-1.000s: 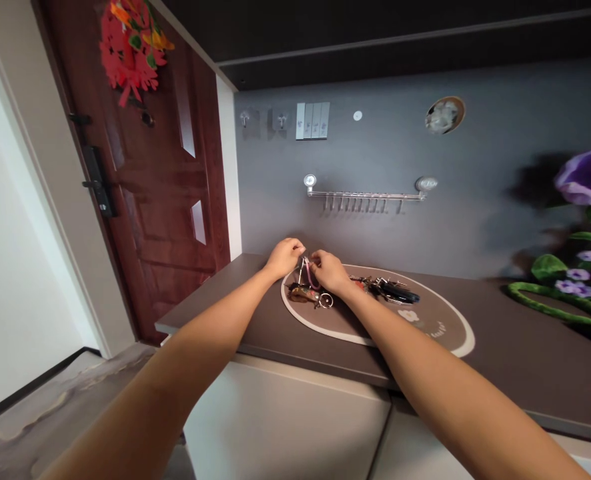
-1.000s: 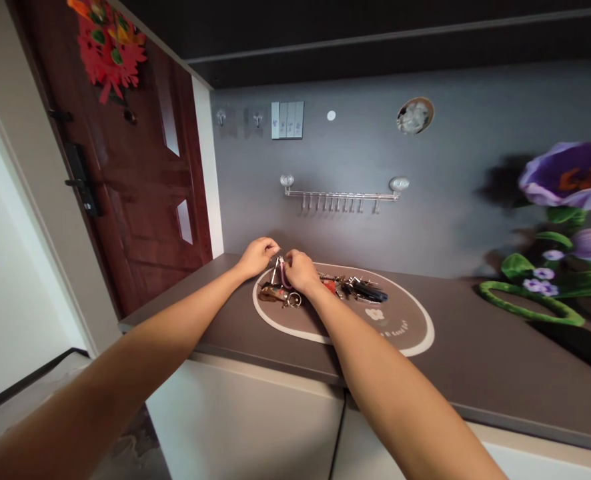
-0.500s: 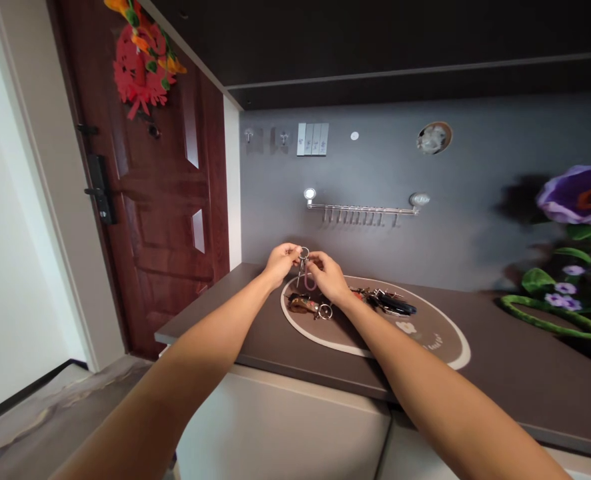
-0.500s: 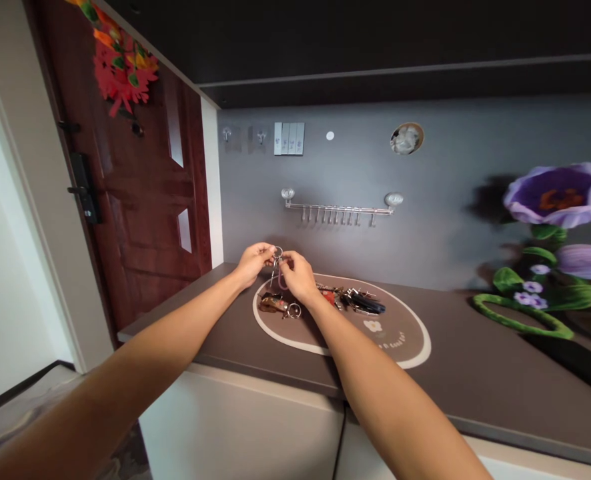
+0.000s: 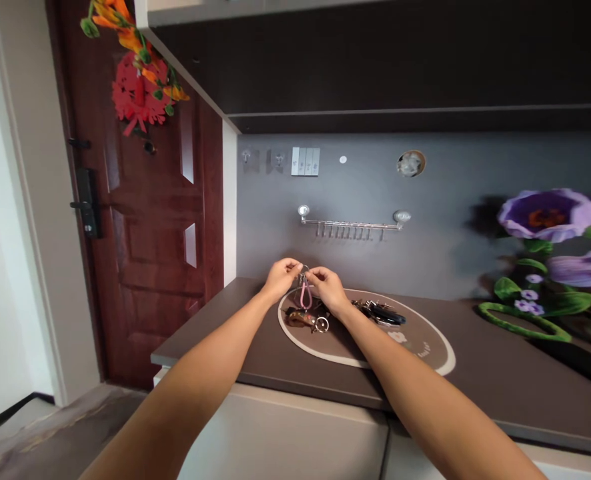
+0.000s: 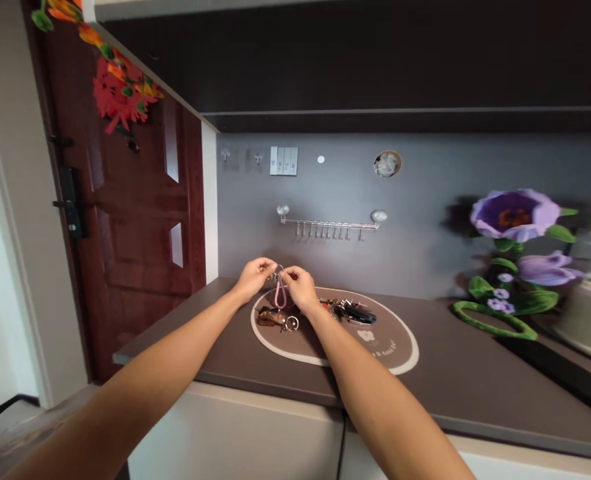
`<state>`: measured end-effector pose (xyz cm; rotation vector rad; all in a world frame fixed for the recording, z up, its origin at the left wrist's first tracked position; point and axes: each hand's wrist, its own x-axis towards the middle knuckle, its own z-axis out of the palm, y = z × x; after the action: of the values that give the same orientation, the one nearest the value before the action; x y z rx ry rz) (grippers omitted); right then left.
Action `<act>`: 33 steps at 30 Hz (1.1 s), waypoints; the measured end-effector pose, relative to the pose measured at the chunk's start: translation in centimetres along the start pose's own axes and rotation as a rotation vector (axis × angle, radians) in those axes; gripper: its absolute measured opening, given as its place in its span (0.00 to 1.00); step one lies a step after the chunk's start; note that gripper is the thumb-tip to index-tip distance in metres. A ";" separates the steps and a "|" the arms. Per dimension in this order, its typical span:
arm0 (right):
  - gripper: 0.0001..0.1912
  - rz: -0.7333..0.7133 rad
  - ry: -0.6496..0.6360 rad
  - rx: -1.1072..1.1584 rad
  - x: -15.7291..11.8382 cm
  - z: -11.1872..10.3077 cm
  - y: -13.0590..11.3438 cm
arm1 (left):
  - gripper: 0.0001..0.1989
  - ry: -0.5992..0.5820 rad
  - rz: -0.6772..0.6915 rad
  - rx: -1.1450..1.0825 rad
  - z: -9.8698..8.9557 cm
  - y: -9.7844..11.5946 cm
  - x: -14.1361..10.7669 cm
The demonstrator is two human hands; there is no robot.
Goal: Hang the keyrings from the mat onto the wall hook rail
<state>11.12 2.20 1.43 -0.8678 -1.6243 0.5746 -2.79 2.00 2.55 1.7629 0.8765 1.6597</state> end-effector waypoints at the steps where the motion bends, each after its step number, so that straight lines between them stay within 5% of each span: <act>1: 0.13 0.007 0.004 0.005 0.0 -0.1 -0.1 | 0.11 -0.005 0.020 0.028 0.0 0.1 0.0; 14: 0.10 0.176 0.190 0.313 1.0 -0.4 -1.6 | 0.12 0.139 0.112 0.575 -0.6 -0.3 -0.4; 21: 0.03 0.267 0.319 0.442 4.7 -0.7 -3.8 | 0.11 0.026 0.155 0.734 -0.6 -0.8 -0.5; 33: 0.06 0.456 0.470 0.553 9.5 0.1 -4.5 | 0.12 -0.014 0.151 0.824 -0.6 -0.5 -0.6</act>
<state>9.22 6.97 10.58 -0.8664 -0.7776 0.9940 -3.49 1.83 1.80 2.4043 1.6114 1.4634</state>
